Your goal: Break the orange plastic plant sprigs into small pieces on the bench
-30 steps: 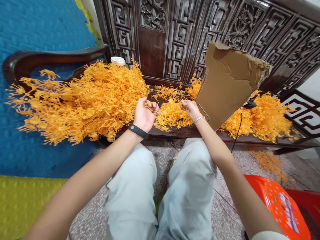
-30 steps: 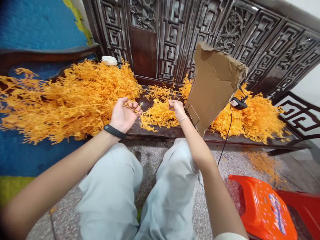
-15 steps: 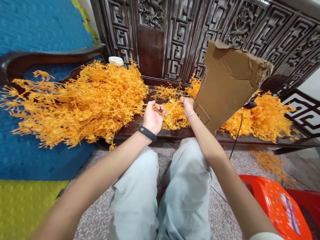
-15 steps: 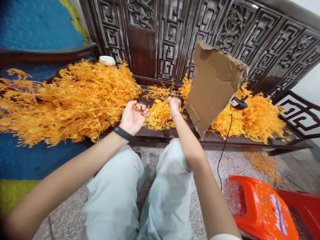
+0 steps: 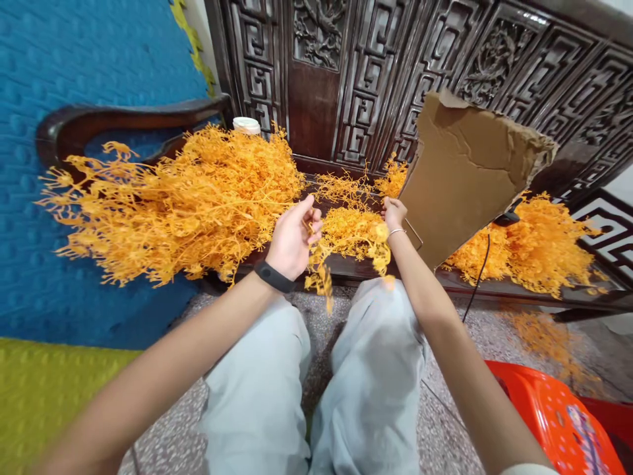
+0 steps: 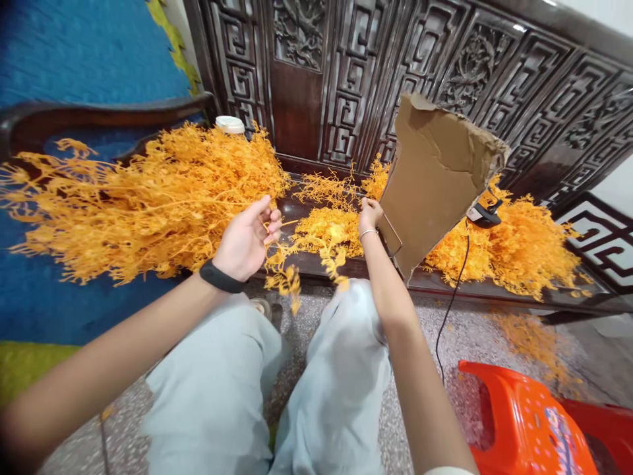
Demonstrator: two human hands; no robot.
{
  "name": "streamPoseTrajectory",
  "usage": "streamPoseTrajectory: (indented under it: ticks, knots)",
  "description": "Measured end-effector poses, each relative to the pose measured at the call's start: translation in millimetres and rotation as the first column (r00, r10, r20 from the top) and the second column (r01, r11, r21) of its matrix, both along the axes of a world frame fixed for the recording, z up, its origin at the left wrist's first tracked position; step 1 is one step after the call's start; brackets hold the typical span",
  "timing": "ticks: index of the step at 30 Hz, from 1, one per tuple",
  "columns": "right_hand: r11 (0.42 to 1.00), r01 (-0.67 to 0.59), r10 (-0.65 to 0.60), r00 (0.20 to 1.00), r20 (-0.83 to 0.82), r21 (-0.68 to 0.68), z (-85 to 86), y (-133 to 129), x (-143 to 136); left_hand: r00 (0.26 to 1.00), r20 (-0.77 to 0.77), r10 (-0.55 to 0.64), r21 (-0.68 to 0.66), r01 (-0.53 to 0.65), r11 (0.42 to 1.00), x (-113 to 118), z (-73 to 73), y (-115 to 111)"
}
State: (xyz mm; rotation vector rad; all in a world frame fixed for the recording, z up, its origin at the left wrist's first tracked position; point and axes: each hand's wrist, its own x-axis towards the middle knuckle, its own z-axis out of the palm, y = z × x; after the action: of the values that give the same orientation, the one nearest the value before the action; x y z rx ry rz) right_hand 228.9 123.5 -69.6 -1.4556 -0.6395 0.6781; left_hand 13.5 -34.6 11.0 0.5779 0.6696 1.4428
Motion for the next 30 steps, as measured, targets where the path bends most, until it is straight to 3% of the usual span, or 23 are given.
streamPoseTrajectory:
  ticks: [10, 17, 23, 30]
  knots:
    - [0.992, -0.082, 0.088, 0.994, 0.069, -0.094, -13.5, -6, 10, 0.995, -0.096, 0.029, 0.05, -0.024, 0.998, -14, -4.1, 4]
    - [0.972, -0.174, 0.189, 0.978, 0.091, -0.157, -14.2, -12, 12, 0.99, -0.093, 0.109, 0.043, -0.105, 0.994, -20, -9.6, 15]
    - [0.945, -0.221, 0.247, 0.965, 0.086, -0.242, -16.1, -16, 16, 0.998, -0.043, 0.055, 0.041, -0.054, 0.998, -25, -13.3, 19]
    - [0.915, -0.314, 0.354, 0.926, 0.13, -0.251, -3.1, -25, 8, 0.998, -0.029, 0.058, -0.011, -0.058, 0.998, -28, -15.9, 23]
